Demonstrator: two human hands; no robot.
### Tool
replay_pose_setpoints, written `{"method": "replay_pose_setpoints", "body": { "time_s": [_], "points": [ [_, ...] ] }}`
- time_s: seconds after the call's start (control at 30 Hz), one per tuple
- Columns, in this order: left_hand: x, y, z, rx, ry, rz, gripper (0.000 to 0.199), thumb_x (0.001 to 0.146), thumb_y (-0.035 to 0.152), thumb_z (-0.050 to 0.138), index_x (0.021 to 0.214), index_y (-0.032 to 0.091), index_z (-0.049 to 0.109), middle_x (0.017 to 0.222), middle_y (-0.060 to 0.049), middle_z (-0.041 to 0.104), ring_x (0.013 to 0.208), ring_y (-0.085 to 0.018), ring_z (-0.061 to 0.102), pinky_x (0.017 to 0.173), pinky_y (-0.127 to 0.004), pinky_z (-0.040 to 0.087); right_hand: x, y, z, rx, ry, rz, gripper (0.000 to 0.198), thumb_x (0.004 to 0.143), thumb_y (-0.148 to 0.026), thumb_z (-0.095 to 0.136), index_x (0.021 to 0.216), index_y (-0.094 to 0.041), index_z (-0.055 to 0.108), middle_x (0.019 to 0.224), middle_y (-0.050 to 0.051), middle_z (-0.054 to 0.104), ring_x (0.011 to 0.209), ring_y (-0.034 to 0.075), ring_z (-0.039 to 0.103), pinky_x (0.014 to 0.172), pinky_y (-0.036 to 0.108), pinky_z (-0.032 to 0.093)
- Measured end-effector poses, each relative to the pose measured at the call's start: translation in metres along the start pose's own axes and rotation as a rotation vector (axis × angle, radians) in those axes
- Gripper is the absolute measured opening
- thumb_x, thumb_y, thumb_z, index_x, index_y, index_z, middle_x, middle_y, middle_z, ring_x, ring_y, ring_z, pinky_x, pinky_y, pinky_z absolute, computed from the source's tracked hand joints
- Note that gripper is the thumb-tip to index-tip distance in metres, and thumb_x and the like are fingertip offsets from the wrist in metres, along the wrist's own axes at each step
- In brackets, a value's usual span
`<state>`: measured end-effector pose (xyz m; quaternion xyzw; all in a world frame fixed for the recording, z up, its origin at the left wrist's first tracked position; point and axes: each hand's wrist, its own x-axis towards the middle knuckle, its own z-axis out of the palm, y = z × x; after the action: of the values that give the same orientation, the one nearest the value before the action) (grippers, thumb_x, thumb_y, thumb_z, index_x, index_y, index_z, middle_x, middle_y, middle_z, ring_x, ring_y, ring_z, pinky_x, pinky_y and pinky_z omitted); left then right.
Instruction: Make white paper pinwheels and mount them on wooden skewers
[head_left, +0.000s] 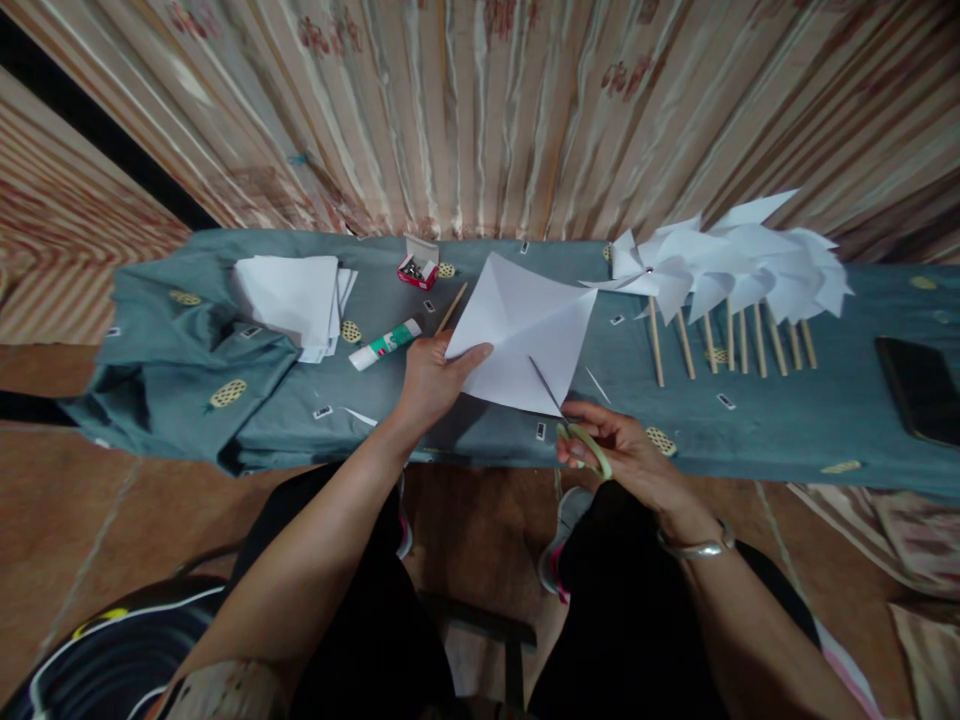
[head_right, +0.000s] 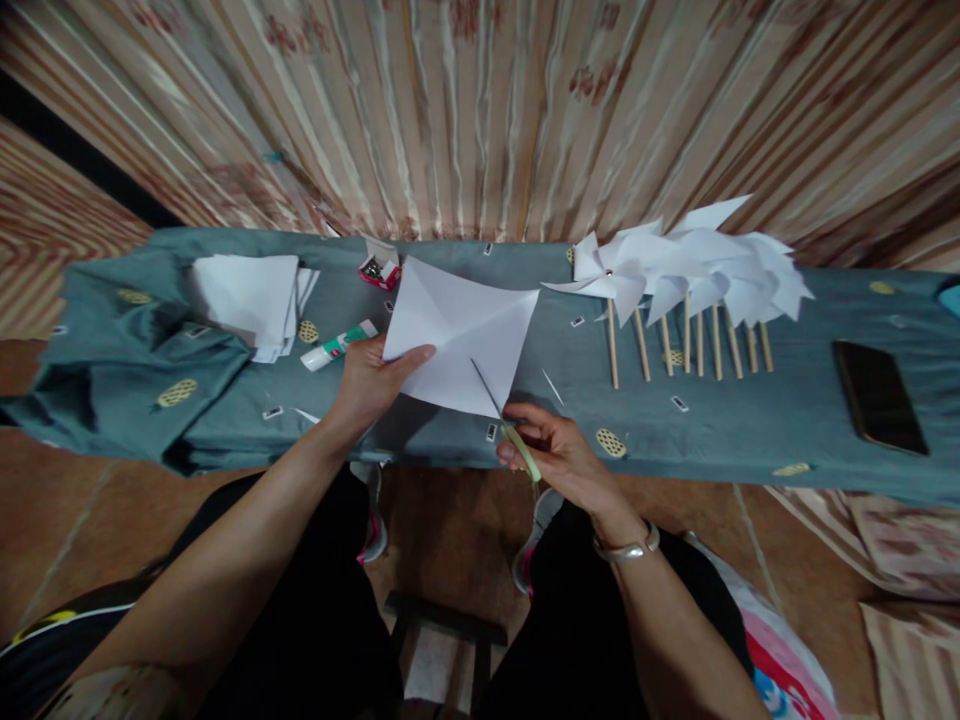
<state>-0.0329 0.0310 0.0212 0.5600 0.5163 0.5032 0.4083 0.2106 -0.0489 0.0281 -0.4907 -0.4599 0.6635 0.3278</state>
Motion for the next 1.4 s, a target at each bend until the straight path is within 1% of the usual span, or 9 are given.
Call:
{"method": "replay_pose_setpoints", "body": {
  "time_s": [0.17,0.23,0.33,0.5,0.6,0.73,0.87,1.2,1.4],
  "points": [
    [-0.0002,-0.0024,0.0009,-0.009,-0.002,0.010,0.024,0.072,0.040,0.075,0.068,0.017,0.068,0.058,0.001,0.060,0.053,-0.013,0.051,0.048,-0.025,0.039,0.0008,0.0000,0.0006,-0.032,0.008,-0.002,0.058,0.064,-0.052,0.085,0.107,-0.020,0.063,0.069,-0.001,0.069,0.059,0.012,0.064,0.057,0.026,0.054],
    [-0.0004,-0.0022,0.0007,-0.005,0.002,0.011,0.024,0.072,0.039,0.075,0.066,0.017,0.067,0.057,0.002,0.059,0.052,-0.012,0.051,0.048,-0.025,0.039,0.0006,-0.0006,0.0015,-0.021,0.018,0.016,0.060,0.062,-0.052,0.086,0.106,-0.020,0.062,0.067,-0.002,0.069,0.058,0.011,0.064,0.057,0.025,0.054],
    [-0.0007,-0.0017,0.0003,0.004,0.007,0.010,0.023,0.073,0.037,0.075,0.066,0.016,0.067,0.057,0.002,0.060,0.052,-0.012,0.052,0.048,-0.024,0.041,0.0005,-0.0009,0.0025,0.000,0.028,0.040,0.061,0.059,-0.050,0.088,0.105,-0.020,0.062,0.065,-0.003,0.068,0.057,0.011,0.064,0.057,0.024,0.054],
    [-0.0005,-0.0015,0.0008,-0.011,0.004,0.018,0.021,0.073,0.036,0.075,0.068,0.016,0.069,0.058,0.002,0.062,0.052,-0.012,0.054,0.047,-0.024,0.042,0.0003,-0.0016,0.0027,-0.016,0.039,0.030,0.061,0.059,-0.052,0.087,0.106,-0.020,0.063,0.066,-0.003,0.068,0.056,0.012,0.064,0.056,0.026,0.055],
    [-0.0016,-0.0010,0.0019,-0.010,-0.005,0.013,0.020,0.074,0.035,0.075,0.070,0.016,0.070,0.059,0.001,0.063,0.052,-0.013,0.055,0.047,-0.024,0.043,-0.0001,-0.0035,0.0028,-0.020,0.024,0.029,0.059,0.061,-0.053,0.087,0.104,-0.020,0.063,0.066,-0.002,0.068,0.057,0.012,0.065,0.056,0.025,0.054],
    [-0.0044,0.0002,0.0024,0.049,-0.022,0.003,0.020,0.075,0.034,0.076,0.068,0.016,0.069,0.055,0.002,0.060,0.050,-0.013,0.055,0.044,-0.023,0.042,-0.0004,-0.0052,0.0030,-0.044,-0.008,0.017,0.054,0.065,-0.054,0.084,0.101,-0.020,0.061,0.068,-0.002,0.068,0.061,0.013,0.065,0.059,0.026,0.054],
    [-0.0055,0.0010,0.0018,0.086,-0.024,-0.009,0.021,0.075,0.035,0.075,0.068,0.016,0.069,0.055,0.003,0.059,0.050,-0.012,0.054,0.044,-0.022,0.040,-0.0003,-0.0042,0.0032,-0.049,-0.012,0.007,0.055,0.065,-0.056,0.083,0.100,-0.020,0.061,0.068,-0.002,0.068,0.061,0.012,0.063,0.059,0.025,0.053],
    [-0.0054,0.0010,0.0020,0.051,-0.032,-0.019,0.022,0.074,0.035,0.075,0.066,0.016,0.067,0.055,0.002,0.056,0.048,-0.011,0.048,0.044,-0.023,0.035,0.0004,-0.0032,0.0044,0.018,0.013,0.053,0.057,0.059,-0.050,0.088,0.098,-0.020,0.061,0.063,-0.004,0.067,0.056,0.010,0.062,0.055,0.021,0.050],
    [-0.0056,-0.0011,0.0027,0.056,-0.035,-0.038,0.021,0.075,0.034,0.075,0.068,0.016,0.068,0.057,0.002,0.057,0.051,-0.011,0.051,0.047,-0.023,0.037,-0.0001,-0.0026,0.0046,0.001,-0.004,0.030,0.054,0.062,-0.050,0.086,0.099,-0.020,0.062,0.065,-0.003,0.067,0.057,0.011,0.062,0.056,0.022,0.051]
  ]
}}
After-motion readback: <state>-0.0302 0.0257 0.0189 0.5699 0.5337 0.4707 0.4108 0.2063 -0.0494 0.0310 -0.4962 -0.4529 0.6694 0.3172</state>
